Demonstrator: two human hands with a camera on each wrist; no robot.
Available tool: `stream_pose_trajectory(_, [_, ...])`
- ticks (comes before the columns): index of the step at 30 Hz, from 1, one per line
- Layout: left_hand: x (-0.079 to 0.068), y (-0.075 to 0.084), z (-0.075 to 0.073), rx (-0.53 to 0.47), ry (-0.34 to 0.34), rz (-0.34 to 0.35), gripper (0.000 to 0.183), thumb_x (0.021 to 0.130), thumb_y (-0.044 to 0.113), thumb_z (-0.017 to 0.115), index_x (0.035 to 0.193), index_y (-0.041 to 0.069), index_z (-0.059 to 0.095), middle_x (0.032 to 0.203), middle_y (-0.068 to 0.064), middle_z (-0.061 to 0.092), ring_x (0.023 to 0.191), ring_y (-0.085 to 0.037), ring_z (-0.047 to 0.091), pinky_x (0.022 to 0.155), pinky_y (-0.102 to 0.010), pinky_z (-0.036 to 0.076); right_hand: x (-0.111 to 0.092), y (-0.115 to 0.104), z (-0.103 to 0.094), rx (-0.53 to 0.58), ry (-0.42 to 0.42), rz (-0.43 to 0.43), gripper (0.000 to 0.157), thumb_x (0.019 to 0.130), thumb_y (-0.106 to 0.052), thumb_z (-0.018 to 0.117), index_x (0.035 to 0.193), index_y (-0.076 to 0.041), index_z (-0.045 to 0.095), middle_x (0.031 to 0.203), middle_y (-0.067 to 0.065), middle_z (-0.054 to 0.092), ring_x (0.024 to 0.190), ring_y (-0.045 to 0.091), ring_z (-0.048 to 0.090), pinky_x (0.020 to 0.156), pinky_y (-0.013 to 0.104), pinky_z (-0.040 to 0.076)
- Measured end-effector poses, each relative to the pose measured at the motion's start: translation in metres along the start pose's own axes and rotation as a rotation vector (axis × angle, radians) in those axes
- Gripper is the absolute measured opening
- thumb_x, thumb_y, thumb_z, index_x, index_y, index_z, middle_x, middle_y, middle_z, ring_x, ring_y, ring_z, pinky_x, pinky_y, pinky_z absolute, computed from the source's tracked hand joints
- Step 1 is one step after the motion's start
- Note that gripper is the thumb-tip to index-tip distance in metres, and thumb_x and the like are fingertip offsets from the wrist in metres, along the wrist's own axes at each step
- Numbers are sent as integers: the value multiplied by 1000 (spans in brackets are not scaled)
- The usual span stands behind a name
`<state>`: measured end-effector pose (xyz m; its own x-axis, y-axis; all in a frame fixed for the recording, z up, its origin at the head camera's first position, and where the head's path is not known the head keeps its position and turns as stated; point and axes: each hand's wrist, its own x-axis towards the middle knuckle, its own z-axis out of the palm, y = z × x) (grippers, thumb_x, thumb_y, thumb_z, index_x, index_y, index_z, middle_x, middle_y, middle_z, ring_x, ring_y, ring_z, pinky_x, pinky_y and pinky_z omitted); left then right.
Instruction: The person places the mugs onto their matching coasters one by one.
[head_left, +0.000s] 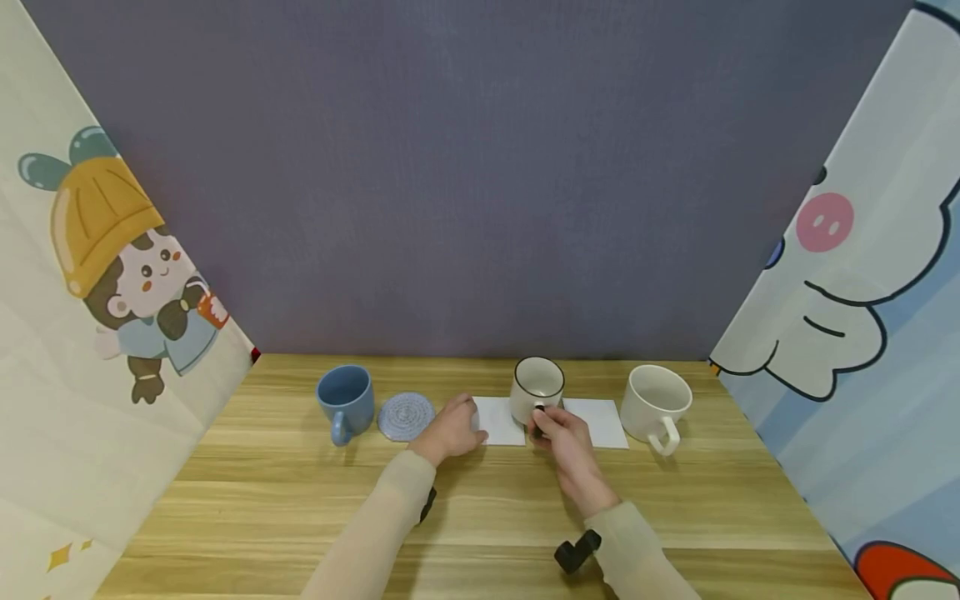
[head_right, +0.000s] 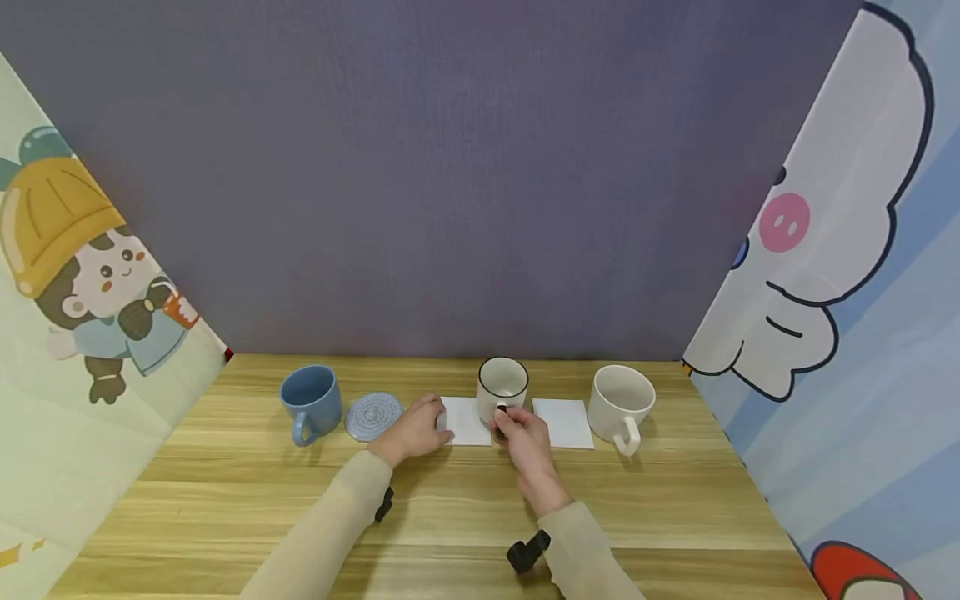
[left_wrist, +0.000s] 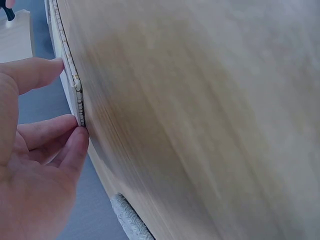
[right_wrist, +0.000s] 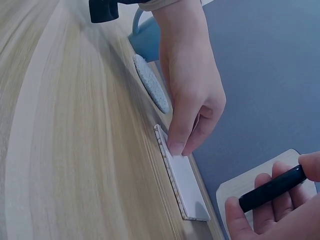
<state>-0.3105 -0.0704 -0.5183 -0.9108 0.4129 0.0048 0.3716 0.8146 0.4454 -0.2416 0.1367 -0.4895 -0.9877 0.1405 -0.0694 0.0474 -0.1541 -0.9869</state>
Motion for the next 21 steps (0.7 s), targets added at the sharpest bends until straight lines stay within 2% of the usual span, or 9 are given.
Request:
stream_pose_trajectory(7, [0,0,1,-5,-3,1,56,91,28,74,130,-10,60,144,-20,50,136,-39,46,112,-46,41,-1,0,4,0,8,-1,16,99,-7,65,99,9,65,81,4,67,82,17,63,82,39,56])
stream_pose_trajectory(13, [1,0,1,-9,5,0,55,90,28,75,128,-10,61,140,-18,52,133,-38,49,110,-45,43,-2,0,9,21,7,8,13,98,-5,66,98,7,64,83,7,67,82,19,62,81,38,57])
stream_pose_trajectory(21, [2,1,0,2,14,6,56,89,28,75,128,-10,61,140,-21,52,133,-40,49,112,-47,42,0,3,12,20,2,-6,12,98,-3,64,96,8,64,82,9,67,81,19,62,81,40,57])
